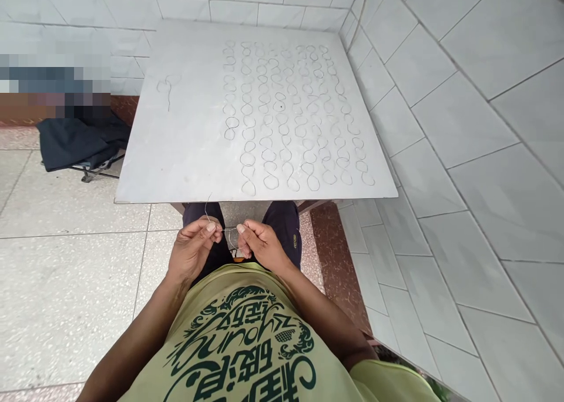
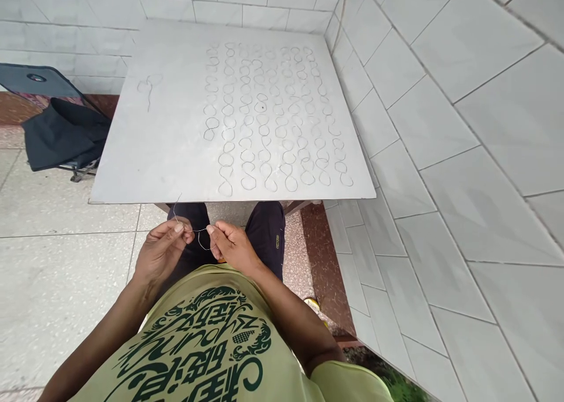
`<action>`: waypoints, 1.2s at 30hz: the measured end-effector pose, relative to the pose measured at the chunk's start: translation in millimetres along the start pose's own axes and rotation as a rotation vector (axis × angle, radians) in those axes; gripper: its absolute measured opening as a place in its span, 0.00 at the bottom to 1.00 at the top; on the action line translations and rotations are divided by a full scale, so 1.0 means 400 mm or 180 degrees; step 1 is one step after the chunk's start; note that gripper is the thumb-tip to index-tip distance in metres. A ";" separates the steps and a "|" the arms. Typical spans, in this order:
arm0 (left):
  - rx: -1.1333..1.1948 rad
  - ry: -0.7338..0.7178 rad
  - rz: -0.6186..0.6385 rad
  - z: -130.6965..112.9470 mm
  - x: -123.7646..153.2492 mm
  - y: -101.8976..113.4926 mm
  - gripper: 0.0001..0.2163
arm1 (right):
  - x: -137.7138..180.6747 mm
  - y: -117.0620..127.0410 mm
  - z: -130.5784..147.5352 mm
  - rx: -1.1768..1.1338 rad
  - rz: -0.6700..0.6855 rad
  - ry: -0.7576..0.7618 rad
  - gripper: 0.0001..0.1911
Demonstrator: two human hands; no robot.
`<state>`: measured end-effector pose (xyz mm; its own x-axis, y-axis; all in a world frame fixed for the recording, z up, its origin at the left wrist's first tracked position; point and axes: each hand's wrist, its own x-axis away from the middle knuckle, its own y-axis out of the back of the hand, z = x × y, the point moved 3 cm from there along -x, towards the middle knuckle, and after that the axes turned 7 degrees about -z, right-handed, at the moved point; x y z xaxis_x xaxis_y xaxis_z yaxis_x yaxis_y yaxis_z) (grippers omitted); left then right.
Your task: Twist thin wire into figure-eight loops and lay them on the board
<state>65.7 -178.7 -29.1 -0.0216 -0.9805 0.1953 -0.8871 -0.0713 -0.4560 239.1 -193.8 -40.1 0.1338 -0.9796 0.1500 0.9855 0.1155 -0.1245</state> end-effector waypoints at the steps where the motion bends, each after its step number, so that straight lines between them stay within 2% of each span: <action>1: -0.0005 0.0062 0.0057 0.000 0.001 0.000 0.05 | -0.003 0.005 0.005 0.0064 0.0077 0.0014 0.26; 5: -0.0056 0.0153 0.0080 -0.011 -0.007 0.006 0.05 | -0.013 0.018 0.022 0.0445 0.0323 0.0151 0.26; 9: 0.0032 0.0073 -0.0064 -0.029 -0.022 0.016 0.06 | -0.013 0.013 0.024 0.0588 0.0264 0.0155 0.27; 15: 0.0158 0.0460 0.0228 -0.025 -0.022 0.010 0.11 | -0.016 0.014 0.031 0.0678 0.0341 0.0308 0.27; 19: 0.0238 0.0573 0.0289 -0.023 -0.027 0.014 0.12 | -0.023 0.028 0.034 0.0810 0.0481 0.0420 0.26; 27: 0.0425 0.1092 0.0364 -0.044 -0.045 0.006 0.16 | -0.029 0.042 0.036 0.1082 0.0625 0.0496 0.26; 36: 0.0254 0.1212 0.0474 -0.037 -0.039 -0.017 0.20 | -0.038 0.052 0.037 0.1408 0.0748 0.0677 0.25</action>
<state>65.3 -160.1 -16.3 -0.3293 -0.8444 0.4225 -0.8233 0.0377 -0.5664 259.0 -174.3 -30.5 0.3768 -0.9254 -0.0397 0.8877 0.3486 0.3007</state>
